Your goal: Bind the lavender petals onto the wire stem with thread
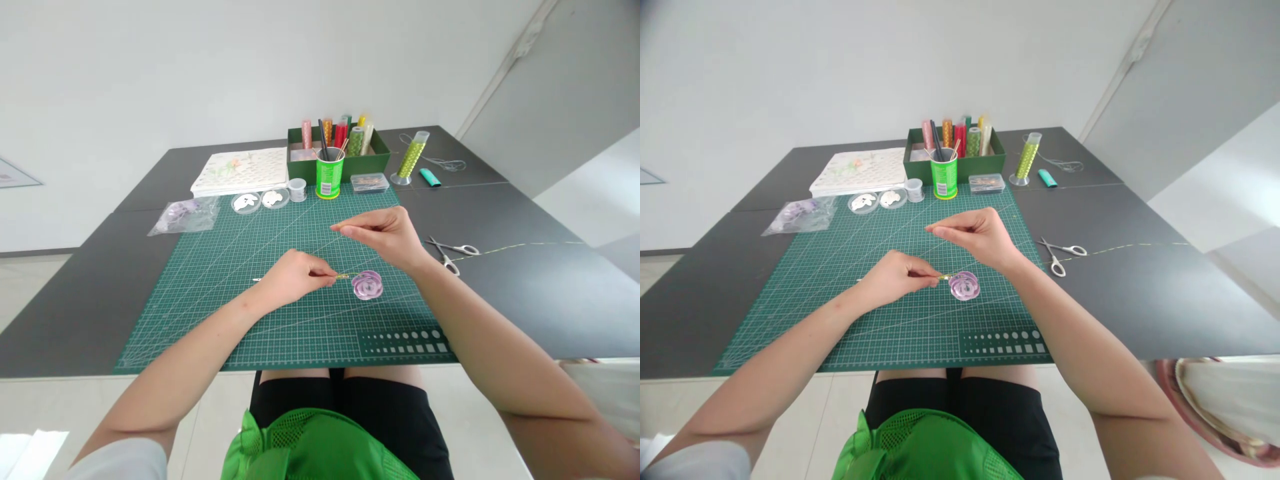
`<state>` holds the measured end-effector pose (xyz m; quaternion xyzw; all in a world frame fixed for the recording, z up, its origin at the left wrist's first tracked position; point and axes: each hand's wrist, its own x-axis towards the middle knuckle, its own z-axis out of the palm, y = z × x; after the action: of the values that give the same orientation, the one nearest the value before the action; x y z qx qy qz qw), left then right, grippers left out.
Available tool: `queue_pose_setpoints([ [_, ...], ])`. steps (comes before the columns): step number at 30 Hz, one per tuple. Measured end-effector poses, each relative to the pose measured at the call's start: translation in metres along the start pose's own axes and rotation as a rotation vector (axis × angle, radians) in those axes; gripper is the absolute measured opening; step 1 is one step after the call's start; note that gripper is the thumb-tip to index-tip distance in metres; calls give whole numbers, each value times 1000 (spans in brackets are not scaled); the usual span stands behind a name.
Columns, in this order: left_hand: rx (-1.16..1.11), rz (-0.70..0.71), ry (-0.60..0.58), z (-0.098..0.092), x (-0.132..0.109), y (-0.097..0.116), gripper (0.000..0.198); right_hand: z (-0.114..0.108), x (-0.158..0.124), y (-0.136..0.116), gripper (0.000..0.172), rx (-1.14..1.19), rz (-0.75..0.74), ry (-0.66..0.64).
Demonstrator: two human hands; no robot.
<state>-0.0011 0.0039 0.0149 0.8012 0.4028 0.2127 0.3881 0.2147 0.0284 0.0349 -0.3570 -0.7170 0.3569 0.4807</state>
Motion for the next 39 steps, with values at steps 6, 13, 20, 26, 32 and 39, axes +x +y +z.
queue_pose_setpoints([
  [6, -64, -13, -49, 1, -3, 7, 12, 0, 6, 28, 19, -72, 44, 7],
  [13, -145, -84, 31, -1, -4, 6, 9, -1, 9, 53, 22, -151, 89, 3],
  [20, -85, -72, -26, -4, -3, 7, 9, -1, 7, 40, 17, -154, 37, 54],
  [26, -76, -76, -33, -5, -4, 9, 10, 0, 6, 41, 20, -199, 24, 67],
  [32, -165, -122, 71, -8, -5, 11, 11, -1, 8, 65, 27, -331, 107, -86],
  [39, -308, -175, 394, -17, 3, 0, 21, -1, 9, 69, 31, -456, 186, -202],
])
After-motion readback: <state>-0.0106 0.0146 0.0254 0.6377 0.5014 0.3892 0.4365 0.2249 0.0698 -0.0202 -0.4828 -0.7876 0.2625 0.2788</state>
